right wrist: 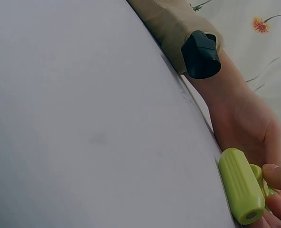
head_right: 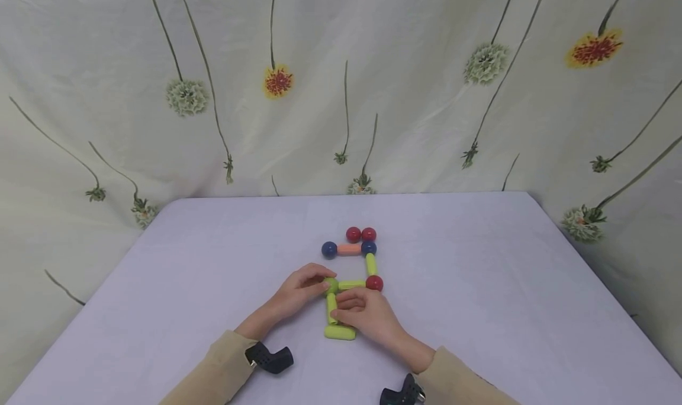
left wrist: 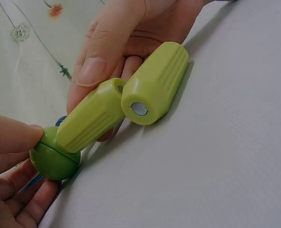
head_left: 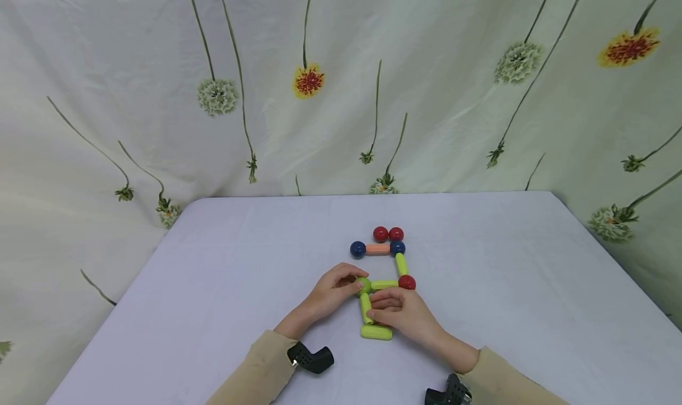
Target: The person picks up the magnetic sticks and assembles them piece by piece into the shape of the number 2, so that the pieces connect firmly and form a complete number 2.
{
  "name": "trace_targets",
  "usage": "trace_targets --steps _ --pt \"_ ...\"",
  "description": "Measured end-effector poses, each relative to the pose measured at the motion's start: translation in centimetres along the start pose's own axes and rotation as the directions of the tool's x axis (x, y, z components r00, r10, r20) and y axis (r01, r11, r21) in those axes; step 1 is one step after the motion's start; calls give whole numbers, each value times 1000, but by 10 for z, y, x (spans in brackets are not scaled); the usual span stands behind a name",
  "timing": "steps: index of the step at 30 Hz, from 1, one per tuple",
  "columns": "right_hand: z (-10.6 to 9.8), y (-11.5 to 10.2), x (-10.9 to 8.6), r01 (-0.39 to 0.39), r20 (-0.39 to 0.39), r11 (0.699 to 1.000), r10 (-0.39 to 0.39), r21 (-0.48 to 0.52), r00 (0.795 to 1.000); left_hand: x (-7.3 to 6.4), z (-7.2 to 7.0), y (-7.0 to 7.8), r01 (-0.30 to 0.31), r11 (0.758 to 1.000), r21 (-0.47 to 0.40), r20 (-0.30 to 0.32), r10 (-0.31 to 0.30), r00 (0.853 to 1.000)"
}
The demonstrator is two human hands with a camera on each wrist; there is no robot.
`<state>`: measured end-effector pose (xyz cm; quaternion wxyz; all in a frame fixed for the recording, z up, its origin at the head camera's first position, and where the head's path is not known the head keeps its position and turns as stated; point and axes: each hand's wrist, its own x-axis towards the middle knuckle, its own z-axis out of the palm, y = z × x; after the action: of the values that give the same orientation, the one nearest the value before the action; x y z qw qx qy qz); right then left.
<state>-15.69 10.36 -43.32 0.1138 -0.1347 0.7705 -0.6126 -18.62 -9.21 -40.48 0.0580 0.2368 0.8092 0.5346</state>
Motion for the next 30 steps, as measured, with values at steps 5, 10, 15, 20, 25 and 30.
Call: trace_targets --steps 5,10,15,20,25,30 --pt "2 0 0 6 -13 1000 -6 -9 1000 0 0 0 1 1000 -5 0 -1 1000" --pt "4 -2 -1 1 -28 1000 -2 -23 1000 0 0 0 8 1000 -7 0 -8 1000" --pt "5 -3 -2 3 -39 999 -5 -49 999 0 0 0 8 1000 -9 -4 -8 1000" --pt "7 0 -2 20 -56 997 -24 -74 998 0 0 0 3 1000 -14 0 -3 1000" --pt "7 2 -2 39 -64 995 -45 -95 997 0 0 -1 -1 1000 -10 -2 1 1000" --pt "8 2 -3 45 -66 992 -54 -119 996 0 0 0 2 1000 -4 -6 -2 1000"
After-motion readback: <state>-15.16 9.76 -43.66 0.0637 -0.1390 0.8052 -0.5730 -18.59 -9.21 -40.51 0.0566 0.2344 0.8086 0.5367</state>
